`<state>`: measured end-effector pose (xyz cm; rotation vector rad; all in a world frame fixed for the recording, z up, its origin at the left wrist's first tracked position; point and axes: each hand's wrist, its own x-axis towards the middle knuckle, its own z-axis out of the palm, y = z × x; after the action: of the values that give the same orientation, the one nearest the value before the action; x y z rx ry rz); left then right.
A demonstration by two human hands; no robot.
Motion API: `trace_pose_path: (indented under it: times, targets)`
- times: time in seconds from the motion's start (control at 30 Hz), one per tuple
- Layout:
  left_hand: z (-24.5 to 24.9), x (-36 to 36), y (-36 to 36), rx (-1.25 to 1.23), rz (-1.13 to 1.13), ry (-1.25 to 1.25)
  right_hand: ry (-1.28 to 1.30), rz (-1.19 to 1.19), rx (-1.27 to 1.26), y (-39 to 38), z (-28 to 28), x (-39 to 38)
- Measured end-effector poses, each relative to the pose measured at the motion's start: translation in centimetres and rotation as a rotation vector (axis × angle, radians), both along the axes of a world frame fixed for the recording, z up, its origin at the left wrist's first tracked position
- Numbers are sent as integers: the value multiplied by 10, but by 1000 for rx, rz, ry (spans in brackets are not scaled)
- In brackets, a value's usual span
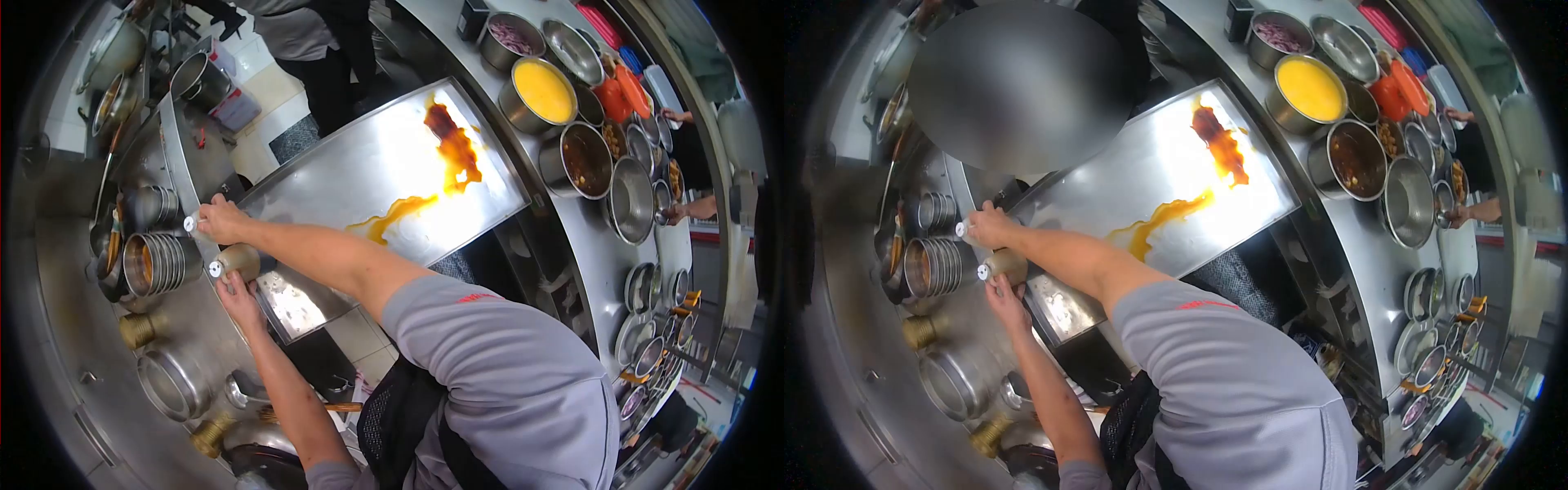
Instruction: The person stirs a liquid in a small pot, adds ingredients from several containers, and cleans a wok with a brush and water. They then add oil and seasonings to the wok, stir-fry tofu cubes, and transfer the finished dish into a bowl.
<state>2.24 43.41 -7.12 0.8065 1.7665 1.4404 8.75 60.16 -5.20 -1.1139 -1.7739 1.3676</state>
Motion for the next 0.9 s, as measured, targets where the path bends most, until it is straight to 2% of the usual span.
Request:
trace_pose_path:
  times: [0.13, 0.23, 0.3, 0.37, 0.4, 0.53, 0.67, 0.83, 0.87, 0.9]
  targets:
    - [10, 5, -25, 11, 9, -78, 97, 42, 21, 7, -13, 17]
    - [44, 25, -82, 113, -42, -160, 224, -71, 164, -33, 8, 76]
    - [70, 39, -122, 128, -78, -188, 356, -115, 294, -73, 40, 138]
    - [87, 48, -160, 167, -234, -276, 276, -133, 377, -123, 82, 209]
    - [91, 56, -175, 176, -249, -278, 238, -134, 339, -149, 101, 242]
    - [87, 103, -227, -68, -535, -360, 61, -226, 203, -262, 141, 355]
    - [18, 155, -247, -346, -685, -482, -107, -516, 12, -368, 122, 445]
    - [-98, 233, -234, -569, -752, -436, -281, -906, -243, -469, 4, 513]
    - [-133, 239, -225, -576, -758, -423, -293, -974, -292, -481, -7, 520]
    - [-175, 244, -212, -505, -848, -285, -284, -975, -296, -496, -25, 527]
